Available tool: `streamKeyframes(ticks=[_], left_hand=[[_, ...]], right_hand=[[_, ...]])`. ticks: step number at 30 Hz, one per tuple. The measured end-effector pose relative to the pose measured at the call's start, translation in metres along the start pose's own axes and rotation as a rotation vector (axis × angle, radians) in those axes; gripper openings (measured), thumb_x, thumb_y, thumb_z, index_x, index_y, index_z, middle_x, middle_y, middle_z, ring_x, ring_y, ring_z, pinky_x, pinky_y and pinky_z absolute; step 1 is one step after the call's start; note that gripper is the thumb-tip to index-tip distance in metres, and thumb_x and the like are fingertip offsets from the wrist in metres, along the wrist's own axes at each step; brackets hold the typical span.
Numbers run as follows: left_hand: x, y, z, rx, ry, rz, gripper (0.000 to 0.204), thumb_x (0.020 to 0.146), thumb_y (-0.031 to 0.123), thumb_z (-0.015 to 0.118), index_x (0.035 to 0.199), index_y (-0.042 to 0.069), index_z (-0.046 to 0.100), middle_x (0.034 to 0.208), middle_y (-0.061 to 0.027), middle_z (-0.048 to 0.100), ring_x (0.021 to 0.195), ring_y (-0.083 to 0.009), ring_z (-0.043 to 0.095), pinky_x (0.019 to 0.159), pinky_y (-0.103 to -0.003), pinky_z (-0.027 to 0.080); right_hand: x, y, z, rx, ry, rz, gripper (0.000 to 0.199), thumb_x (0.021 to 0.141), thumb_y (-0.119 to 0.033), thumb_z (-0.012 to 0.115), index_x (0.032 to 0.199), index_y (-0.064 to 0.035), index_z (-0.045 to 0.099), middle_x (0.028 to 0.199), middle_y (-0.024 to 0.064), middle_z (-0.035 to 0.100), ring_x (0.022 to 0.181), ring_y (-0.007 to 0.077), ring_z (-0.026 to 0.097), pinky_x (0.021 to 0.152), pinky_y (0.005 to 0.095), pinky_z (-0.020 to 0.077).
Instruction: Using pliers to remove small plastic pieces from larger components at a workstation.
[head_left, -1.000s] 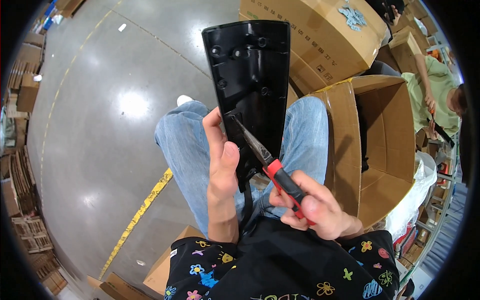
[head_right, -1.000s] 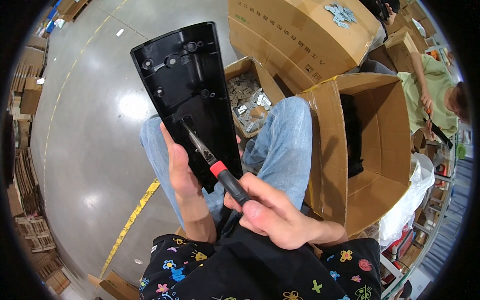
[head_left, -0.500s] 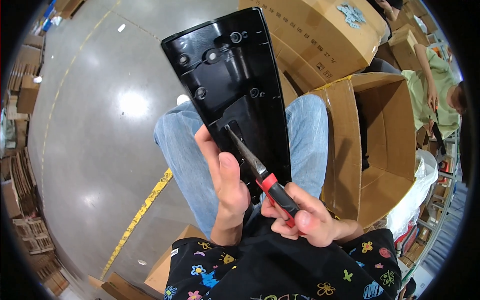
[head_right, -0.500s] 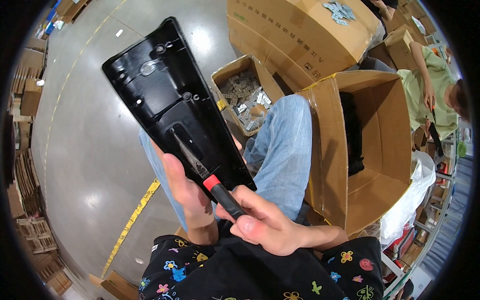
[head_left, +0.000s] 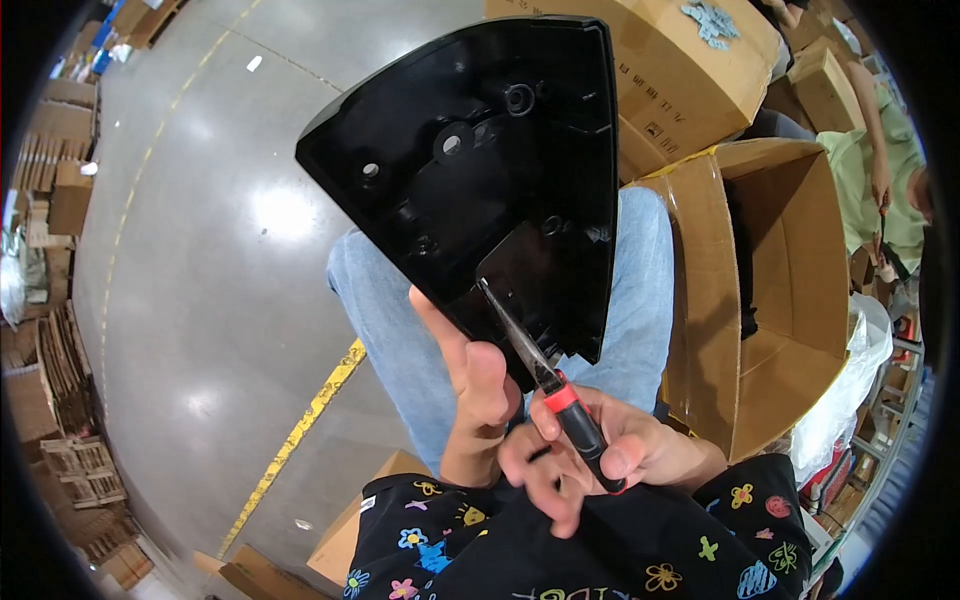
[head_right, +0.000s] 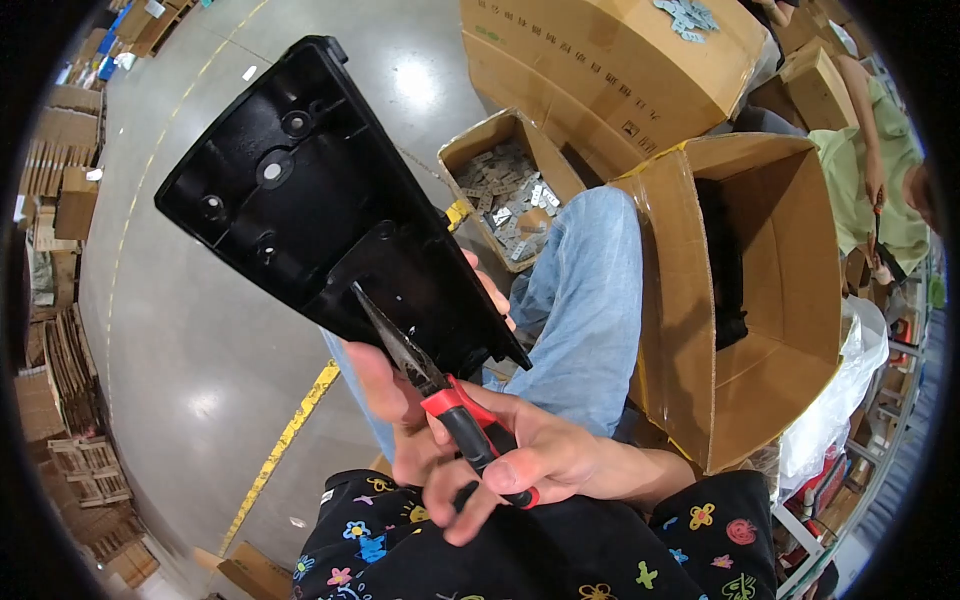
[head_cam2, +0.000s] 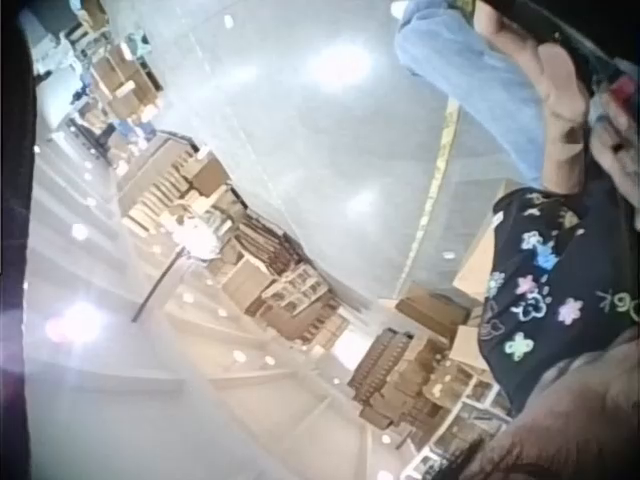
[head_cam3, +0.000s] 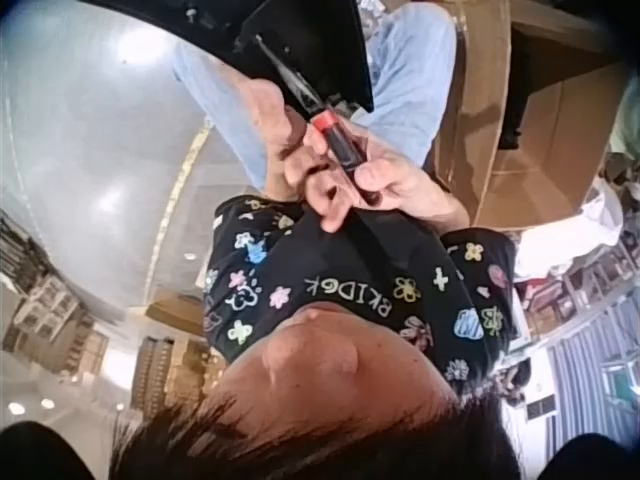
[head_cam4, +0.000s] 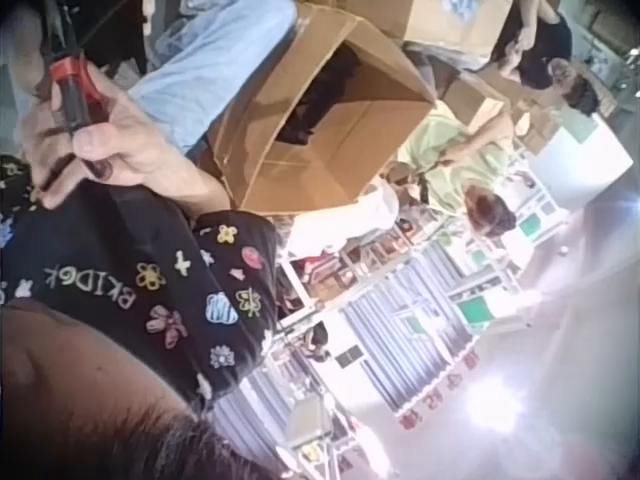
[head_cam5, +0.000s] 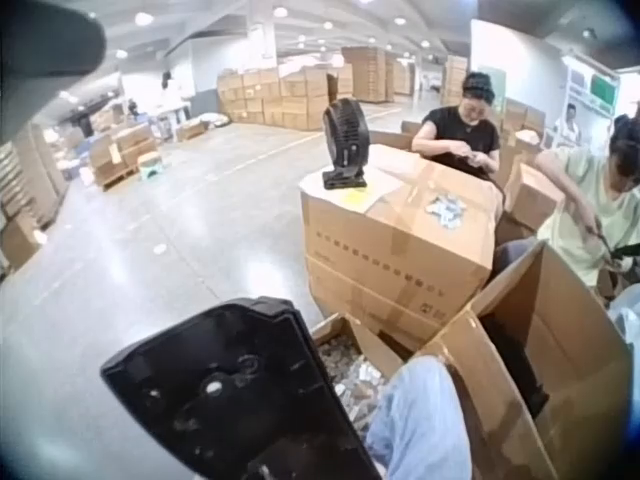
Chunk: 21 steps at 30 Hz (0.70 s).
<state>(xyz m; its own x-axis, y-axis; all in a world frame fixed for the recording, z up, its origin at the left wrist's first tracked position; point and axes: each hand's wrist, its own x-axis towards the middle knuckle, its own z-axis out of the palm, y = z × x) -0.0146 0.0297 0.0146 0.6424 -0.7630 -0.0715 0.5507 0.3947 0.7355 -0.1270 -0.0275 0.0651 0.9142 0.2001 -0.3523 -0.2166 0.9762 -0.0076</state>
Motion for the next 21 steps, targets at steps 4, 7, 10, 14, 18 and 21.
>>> streamKeyframes(ticks=[4,7,10,14,18,21], left_hand=[[-0.003,0.002,0.006,-0.063,0.075,0.054,0.096,0.079,0.077,0.042,0.127,-0.006,0.039,0.103,-0.0203,0.057,0.090,-0.0261,0.060,0.077,-0.035,0.050],[-0.004,-0.001,0.008,-0.119,0.126,0.088,0.093,0.080,0.075,0.043,0.129,-0.004,0.038,0.107,-0.0208,0.056,0.092,-0.0261,0.059,0.078,-0.036,0.050],[-0.006,-0.003,0.010,-0.177,0.182,0.120,0.091,0.081,0.073,0.044,0.131,-0.002,0.037,0.111,-0.0213,0.054,0.094,-0.0260,0.058,0.079,-0.036,0.050],[-0.004,-0.009,-0.023,0.204,0.213,0.316,0.086,0.084,0.067,0.048,0.137,0.002,0.029,0.118,-0.0211,0.052,0.093,-0.0299,0.061,0.077,-0.039,0.054],[0.001,-0.004,-0.038,0.385,0.152,0.396,0.080,0.088,0.057,0.050,0.139,0.003,0.020,0.128,-0.0156,0.043,0.106,-0.0269,0.051,0.089,-0.038,0.043],[0.004,0.004,-0.032,0.379,0.165,0.383,0.078,0.089,0.056,0.050,0.137,0.002,0.021,0.132,-0.0110,0.037,0.122,-0.0199,0.037,0.104,-0.034,0.029]], right_hand=[[0.001,0.003,-0.016,0.206,-0.262,0.069,0.068,0.082,-0.014,0.068,0.135,-0.0075,0.025,0.084,0.0158,0.054,0.048,0.0158,0.050,0.040,0.0264,0.0413],[-0.001,0.004,-0.012,0.285,-0.316,0.029,0.070,0.089,-0.010,0.058,0.145,-0.0097,0.015,0.080,0.0140,0.053,0.045,0.0088,0.039,0.037,0.0218,0.0352],[-0.003,-0.004,-0.001,-0.142,-0.115,-0.023,0.066,0.088,-0.005,0.058,0.144,-0.0058,0.022,0.079,0.0116,0.055,0.051,0.0073,0.044,0.045,0.0207,0.0375],[-0.001,-0.004,-0.009,-1.337,0.208,-0.628,0.058,0.078,0.005,0.066,0.130,0.0097,0.039,0.087,0.0133,0.064,0.069,0.0113,0.061,0.061,0.0231,0.0485],[0.007,-0.025,0.000,-1.879,0.344,-1.005,0.054,0.070,0.005,0.071,0.121,0.0072,0.053,0.082,0.0112,0.065,0.065,0.0171,0.064,0.057,0.0226,0.0498],[-0.001,-0.042,0.013,-2.316,0.401,-0.879,0.056,0.064,0.006,0.070,0.119,0.0023,0.057,0.080,0.0097,0.063,0.061,0.0217,0.061,0.051,0.0267,0.0490]])
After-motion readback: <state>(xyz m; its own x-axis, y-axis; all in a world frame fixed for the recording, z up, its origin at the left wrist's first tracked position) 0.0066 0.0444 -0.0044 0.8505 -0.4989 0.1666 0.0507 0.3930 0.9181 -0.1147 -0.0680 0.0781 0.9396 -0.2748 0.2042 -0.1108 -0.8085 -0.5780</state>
